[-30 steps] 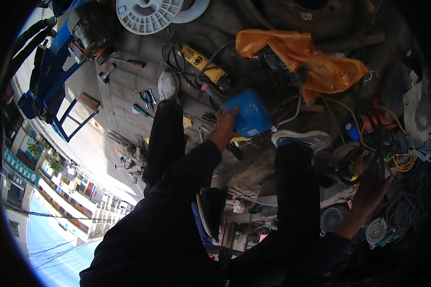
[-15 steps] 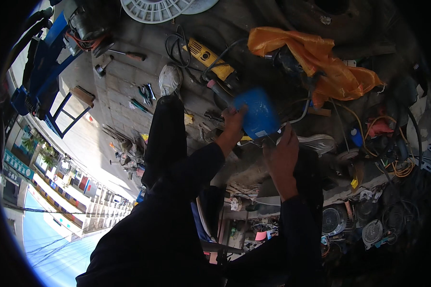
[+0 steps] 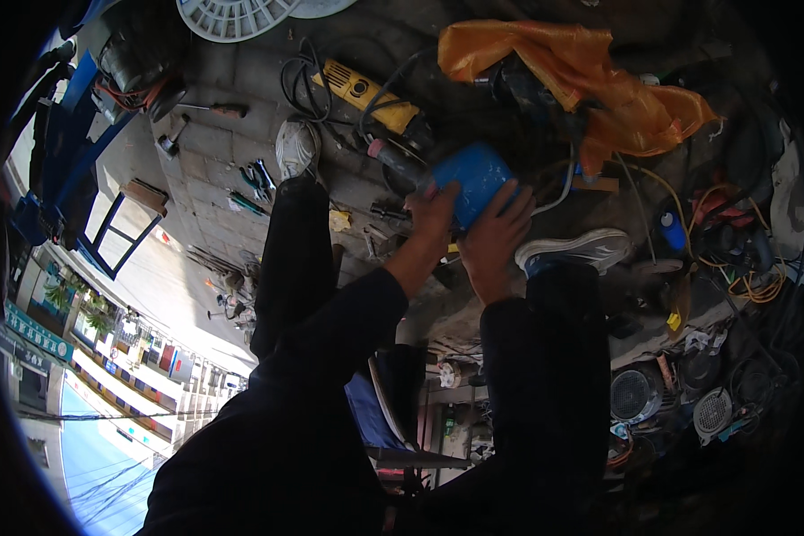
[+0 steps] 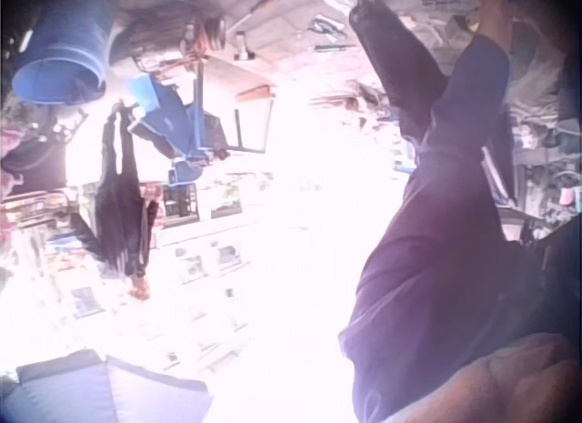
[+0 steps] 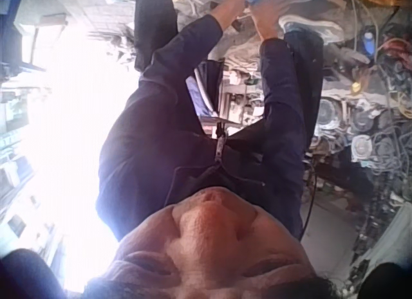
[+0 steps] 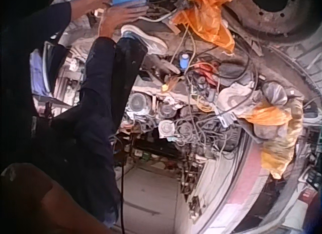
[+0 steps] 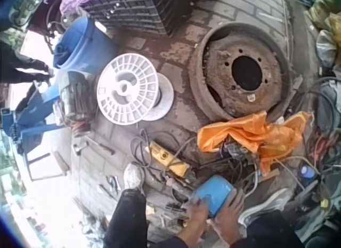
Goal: The person adjusts a blue metal machine, then walks through a cluttered workshop to retrieve a long metal rod and a red power tool. They return to the machine and appear to prepare for further work.
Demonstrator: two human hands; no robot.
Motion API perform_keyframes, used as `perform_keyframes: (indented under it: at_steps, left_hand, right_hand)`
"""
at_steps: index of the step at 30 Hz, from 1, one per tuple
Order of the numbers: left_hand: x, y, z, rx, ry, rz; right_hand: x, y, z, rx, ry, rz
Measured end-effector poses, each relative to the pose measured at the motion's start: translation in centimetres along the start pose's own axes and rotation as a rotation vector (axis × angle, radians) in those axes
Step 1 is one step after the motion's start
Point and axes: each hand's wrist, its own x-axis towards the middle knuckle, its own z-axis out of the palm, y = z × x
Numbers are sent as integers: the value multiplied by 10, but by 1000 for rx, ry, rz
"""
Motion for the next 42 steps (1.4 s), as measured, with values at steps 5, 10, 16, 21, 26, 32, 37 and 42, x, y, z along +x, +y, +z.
perform_keyframes:
  at_steps: [5,10,16,21,26,32,37,42]
  left_hand:
    - [-4,13,3,11,118,-153]
    - [-12,18,12,-16,40,162]
    - [-10,26,-7,-44,-233,107]
    - [5,12,-29,187,56,503]
    - [-27,15,-99,152,-23,413]
    - [-55,50,-165,-152,-186,47]
    - [-60,39,-192,-31,-210,138]
    - [-65,9,-226,18,-147,125]
  right_hand:
    - [34,32,-31,145,-11,-112]
    - [74,72,-40,146,-85,-119]
    - [100,100,-40,296,-153,-112]
    - [86,94,-39,428,-300,-54]
    - [39,58,-25,525,-277,-77]
    - [-22,11,-7,790,-432,-13]
    - [-53,-21,17,950,-386,28]
    - [-82,-41,40,930,-435,105]
